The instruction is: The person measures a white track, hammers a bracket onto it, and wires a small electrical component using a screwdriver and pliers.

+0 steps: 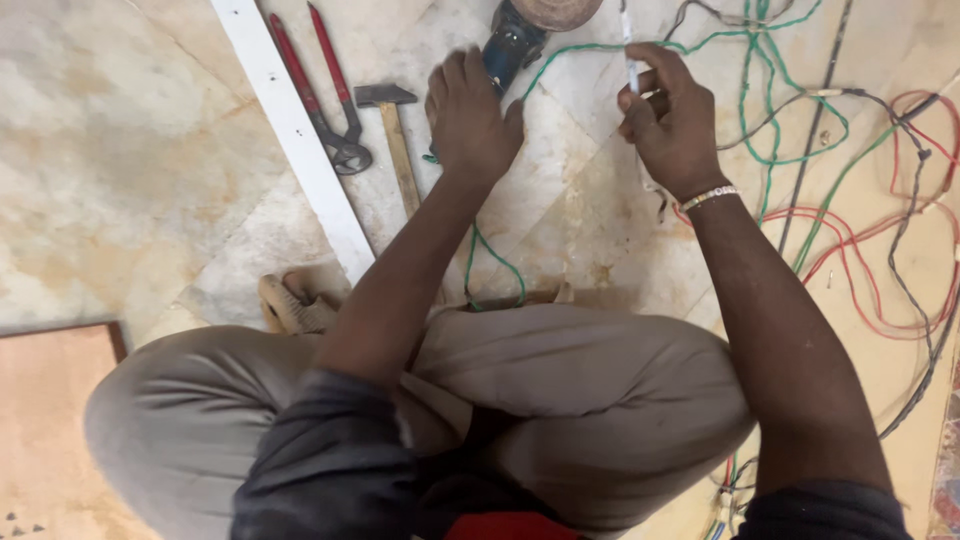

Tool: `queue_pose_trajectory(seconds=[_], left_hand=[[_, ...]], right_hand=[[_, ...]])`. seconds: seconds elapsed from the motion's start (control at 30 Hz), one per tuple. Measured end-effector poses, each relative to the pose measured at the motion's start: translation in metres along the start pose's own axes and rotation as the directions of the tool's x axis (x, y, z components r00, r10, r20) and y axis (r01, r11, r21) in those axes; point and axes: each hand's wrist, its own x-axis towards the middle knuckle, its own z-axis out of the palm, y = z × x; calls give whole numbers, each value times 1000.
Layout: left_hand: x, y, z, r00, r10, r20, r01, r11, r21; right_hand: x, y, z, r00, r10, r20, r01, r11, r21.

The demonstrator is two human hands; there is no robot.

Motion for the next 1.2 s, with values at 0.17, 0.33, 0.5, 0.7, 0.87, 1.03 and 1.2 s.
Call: queue_pose_trajectory(seconds=[0.17, 0.33, 0.5, 0.7, 0.87, 1.03, 1.2], left_hand=[[28, 11, 45, 980, -162, 118, 149, 982, 114], [29, 9, 58, 966, -219, 140, 184, 957, 225], [26, 10, 58, 994, -110, -24, 113, 967, 228], [21, 9, 60, 995, -96, 2, 92, 958, 273], [21, 10, 58, 997, -45, -65, 61, 963, 262], [19, 11, 59, 997, -74, -12, 74, 951, 301], [24, 12, 59, 995, -94, 14, 85, 943, 323]], right_hand=[[23, 31, -2, 998, -57, 28, 62, 974, -220], [37, 46, 8, 956, -272, 106, 291, 863, -413], [44, 46, 16, 957, -240, 164, 291, 815, -502], [41, 42, 16, 949, -269, 164, 315, 798, -514], [42, 40, 16, 966, -193, 170, 256, 789, -559], [41, 46, 12, 967, -220, 126, 253, 861, -441], [39, 47, -3, 981, 84, 177, -134, 946, 295]])
